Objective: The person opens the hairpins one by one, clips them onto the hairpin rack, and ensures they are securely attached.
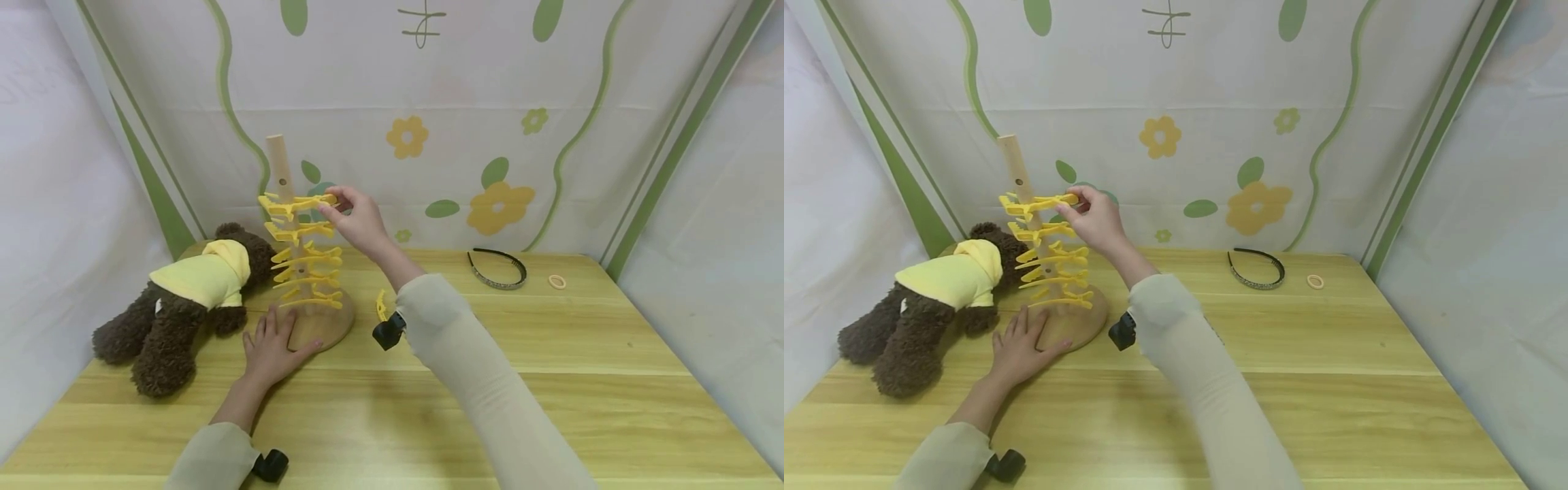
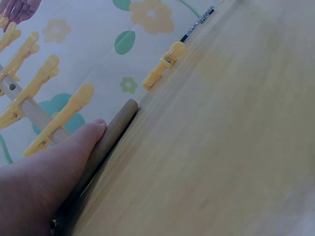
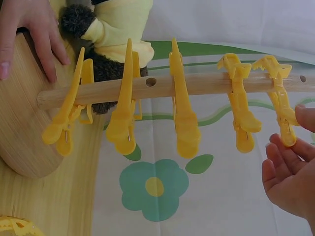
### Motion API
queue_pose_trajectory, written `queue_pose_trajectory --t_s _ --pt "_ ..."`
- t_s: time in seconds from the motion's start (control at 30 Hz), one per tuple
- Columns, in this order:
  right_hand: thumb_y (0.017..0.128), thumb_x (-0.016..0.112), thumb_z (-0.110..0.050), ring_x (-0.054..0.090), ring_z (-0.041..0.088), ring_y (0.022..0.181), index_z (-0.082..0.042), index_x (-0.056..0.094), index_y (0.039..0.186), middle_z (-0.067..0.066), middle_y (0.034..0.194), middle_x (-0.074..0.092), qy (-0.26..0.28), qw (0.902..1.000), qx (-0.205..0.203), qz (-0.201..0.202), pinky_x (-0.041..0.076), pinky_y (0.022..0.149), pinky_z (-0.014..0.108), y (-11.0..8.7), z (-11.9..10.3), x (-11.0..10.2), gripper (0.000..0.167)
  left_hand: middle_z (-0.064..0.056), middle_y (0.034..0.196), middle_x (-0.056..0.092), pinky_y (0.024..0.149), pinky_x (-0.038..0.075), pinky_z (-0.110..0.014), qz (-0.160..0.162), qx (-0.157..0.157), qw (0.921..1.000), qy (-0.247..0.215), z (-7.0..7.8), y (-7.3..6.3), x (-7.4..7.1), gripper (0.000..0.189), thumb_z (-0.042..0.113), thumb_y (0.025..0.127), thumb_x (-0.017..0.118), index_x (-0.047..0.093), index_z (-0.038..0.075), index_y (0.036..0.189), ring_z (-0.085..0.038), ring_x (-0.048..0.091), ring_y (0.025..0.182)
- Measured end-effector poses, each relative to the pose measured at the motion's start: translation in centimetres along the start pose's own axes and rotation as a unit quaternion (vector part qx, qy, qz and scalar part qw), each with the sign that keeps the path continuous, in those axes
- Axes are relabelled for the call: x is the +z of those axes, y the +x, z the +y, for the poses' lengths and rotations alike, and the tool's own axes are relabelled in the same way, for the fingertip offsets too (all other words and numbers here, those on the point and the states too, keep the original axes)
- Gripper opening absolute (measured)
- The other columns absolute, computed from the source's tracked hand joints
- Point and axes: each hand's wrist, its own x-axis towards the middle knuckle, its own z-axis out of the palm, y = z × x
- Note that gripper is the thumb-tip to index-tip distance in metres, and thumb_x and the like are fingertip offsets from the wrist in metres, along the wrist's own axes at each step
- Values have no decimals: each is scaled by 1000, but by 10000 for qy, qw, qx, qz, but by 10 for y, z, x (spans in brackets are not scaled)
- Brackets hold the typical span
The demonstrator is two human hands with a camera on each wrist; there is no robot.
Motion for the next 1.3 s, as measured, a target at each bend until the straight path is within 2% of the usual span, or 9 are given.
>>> queue_pose_trajectory --t_s 0.17,0.3,0.47,0.63,0.77,1.07,1.3 --pt "81 62 -22 50 12 91 -6 48 122 4 111 54 94 9994 -296 175 43 68 22 -8 6 -13 46 -27 138 1 85 -4 -66 16 25 10000 -36 1 0 1 90 68 73 44 26 6 136 -46 5 122" --pt "81 62 -17 52 15 87 -2 50 118 9 104 56 124 9984 -454 304 43 72 25 -24 22 -28 42 -27 139 0 85 -4 -66 1 17 10000 -47 0 0 1 91 68 72 43 26 6 136 -46 5 122" --pt "80 63 -13 53 19 81 2 54 110 11 94 58 48 9999 73 72 45 68 27 -59 57 -33 35 -27 138 1 84 -4 -66 53 -11 10000 11 -3 -1 -2 91 68 72 44 27 6 136 -46 5 122" --pt "79 63 -12 53 19 79 2 58 105 6 88 59 136 9977 671 27 45 65 27 -91 97 -23 30 -27 138 1 84 -4 -66 66 3 10000 -57 -4 -2 -1 90 67 73 45 28 5 135 -47 5 121" --pt "79 63 -8 54 20 79 4 58 103 6 86 59 227 9952 948 -66 45 64 28 -108 119 -16 28 -27 138 1 84 -4 -66 70 9 10000 -69 -3 -2 0 90 67 73 45 28 5 135 -47 5 122" --pt "77 63 -6 54 19 79 6 58 103 6 85 59 -58 9899 1352 -414 44 70 30 -132 147 -9 29 -26 139 0 84 -5 -66 33 20 10000 -50 -2 0 2 90 68 72 45 28 6 136 -46 4 122" --pt "77 64 -6 52 15 72 5 60 99 4 80 57 -314 9869 1464 -608 44 62 26 -142 161 -2 25 -26 139 0 85 -5 -65 -19 -3 10000 -84 -2 1 1 91 68 72 44 26 6 136 -46 3 122"
